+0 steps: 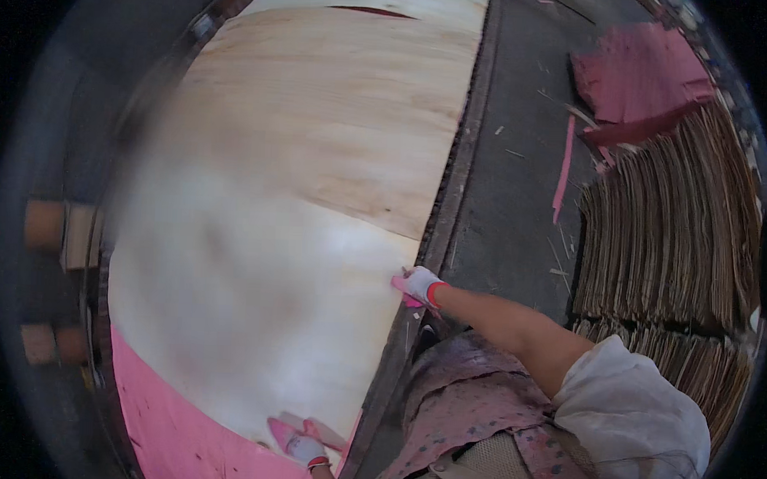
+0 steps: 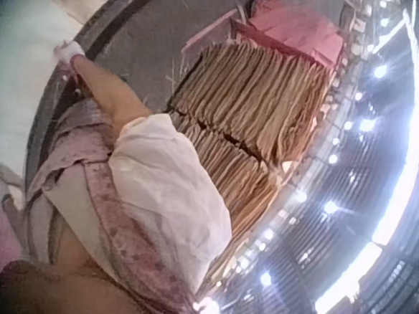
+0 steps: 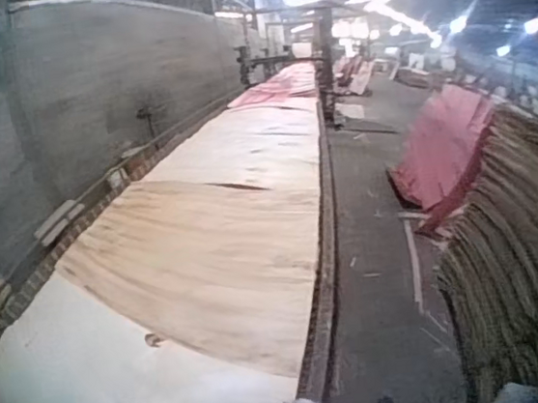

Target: The person lays and smooths veneer strips across wooden panels using a hand scraper, retrieves wood sheets from a stack to place onto the board, and arranges additional veneer strips over the surface.

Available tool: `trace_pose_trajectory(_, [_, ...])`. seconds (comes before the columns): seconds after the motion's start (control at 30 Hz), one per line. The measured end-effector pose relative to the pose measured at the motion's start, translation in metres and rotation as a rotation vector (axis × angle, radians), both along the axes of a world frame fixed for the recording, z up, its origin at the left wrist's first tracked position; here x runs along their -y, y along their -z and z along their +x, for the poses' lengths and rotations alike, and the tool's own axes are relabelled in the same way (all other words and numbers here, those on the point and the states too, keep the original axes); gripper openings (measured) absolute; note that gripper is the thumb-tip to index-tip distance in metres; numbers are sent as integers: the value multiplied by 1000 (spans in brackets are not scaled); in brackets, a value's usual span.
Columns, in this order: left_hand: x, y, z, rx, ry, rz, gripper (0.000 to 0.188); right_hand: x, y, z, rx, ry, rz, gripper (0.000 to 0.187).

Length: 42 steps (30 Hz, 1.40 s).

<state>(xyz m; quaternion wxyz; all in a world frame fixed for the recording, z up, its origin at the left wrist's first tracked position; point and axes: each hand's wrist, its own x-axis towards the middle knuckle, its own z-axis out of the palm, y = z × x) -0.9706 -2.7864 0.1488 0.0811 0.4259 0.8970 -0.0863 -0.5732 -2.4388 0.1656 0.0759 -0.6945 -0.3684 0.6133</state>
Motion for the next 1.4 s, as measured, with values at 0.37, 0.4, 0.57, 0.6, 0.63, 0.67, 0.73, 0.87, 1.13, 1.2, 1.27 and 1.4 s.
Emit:
trace_pose_trajectory(0.37, [-119,25,51,355,416,-12,70,53,-35,128,-34,72,135,43])
trace_pose_trajectory(0.4, [-146,25,67,407,475,-3,69,71,-16,161,-11,171,75,62])
trace_pose_trajectory(0.57, [-261,19,156,658,648,14,65,180,9,286,511,231,2,49])
trace_pose_trajectory(0.6, [-283,14,182,708,689,4,64,210,9,307,555,261,-117,51])
trace_pose_trajectory(0.63, [-302,12,216,766,735,-11,63,254,32,334,612,319,-173,49])
trace_pose_trajectory(0.67, [-318,6,247,823,763,-26,62,294,44,357,629,359,-226,45])
trace_pose_trajectory(0.73, [-341,-2,309,931,798,-69,60,380,99,391,600,758,-354,37])
trace_pose_trajectory(0.87, [-368,-12,407,1110,755,-152,57,518,191,423,460,907,-289,23])
trace_pose_trajectory(1.13, [-396,-20,537,1290,585,-300,50,440,189,488,-55,1598,-280,31])
trace_pose_trajectory(1.2, [-412,-19,558,1308,542,-323,48,407,221,518,-175,1530,-108,40])
trace_pose_trajectory(1.27, [-426,-21,553,1320,440,-298,47,312,228,550,-50,1372,-76,47])
trace_pose_trajectory(1.4, [-495,7,586,1330,380,-349,44,174,222,602,138,1274,-26,58])
